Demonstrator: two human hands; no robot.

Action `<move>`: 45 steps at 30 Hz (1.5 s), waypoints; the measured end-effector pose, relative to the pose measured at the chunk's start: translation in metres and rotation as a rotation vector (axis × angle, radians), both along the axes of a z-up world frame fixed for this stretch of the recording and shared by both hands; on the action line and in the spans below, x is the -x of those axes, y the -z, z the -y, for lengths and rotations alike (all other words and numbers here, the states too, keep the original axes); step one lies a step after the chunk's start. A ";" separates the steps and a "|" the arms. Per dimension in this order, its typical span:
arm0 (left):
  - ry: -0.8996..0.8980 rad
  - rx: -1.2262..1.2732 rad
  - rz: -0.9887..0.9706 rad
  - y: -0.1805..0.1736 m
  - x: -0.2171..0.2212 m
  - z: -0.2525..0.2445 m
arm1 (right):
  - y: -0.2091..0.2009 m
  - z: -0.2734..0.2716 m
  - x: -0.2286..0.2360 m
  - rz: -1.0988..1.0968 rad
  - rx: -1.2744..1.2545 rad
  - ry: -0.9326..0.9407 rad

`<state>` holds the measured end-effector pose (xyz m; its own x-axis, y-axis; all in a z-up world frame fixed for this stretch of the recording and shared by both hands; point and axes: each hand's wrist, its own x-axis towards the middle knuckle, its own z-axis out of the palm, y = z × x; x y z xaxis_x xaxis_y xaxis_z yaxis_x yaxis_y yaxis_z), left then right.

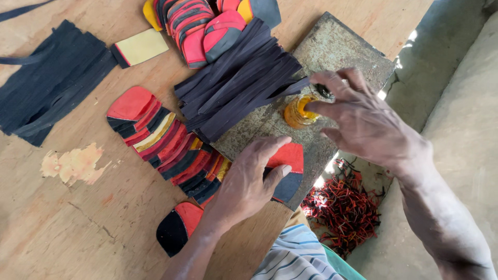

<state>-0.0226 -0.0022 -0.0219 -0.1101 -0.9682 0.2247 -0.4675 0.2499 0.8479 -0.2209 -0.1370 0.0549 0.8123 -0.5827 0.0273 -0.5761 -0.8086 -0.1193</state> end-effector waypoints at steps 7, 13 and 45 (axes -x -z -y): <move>-0.006 0.040 0.015 -0.002 0.002 -0.001 | -0.011 -0.016 0.018 0.190 0.066 -0.013; -0.012 -0.030 0.021 -0.007 0.001 0.000 | -0.023 -0.025 0.043 0.351 0.238 -0.053; -0.018 -0.043 -0.035 -0.008 -0.004 -0.005 | 0.065 -0.079 0.056 0.350 -0.789 0.053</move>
<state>-0.0184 0.0028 -0.0138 -0.0851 -0.9788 0.1863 -0.4416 0.2046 0.8735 -0.2769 -0.0579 -0.0098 0.8039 -0.5735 -0.1576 -0.4356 -0.3874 -0.8125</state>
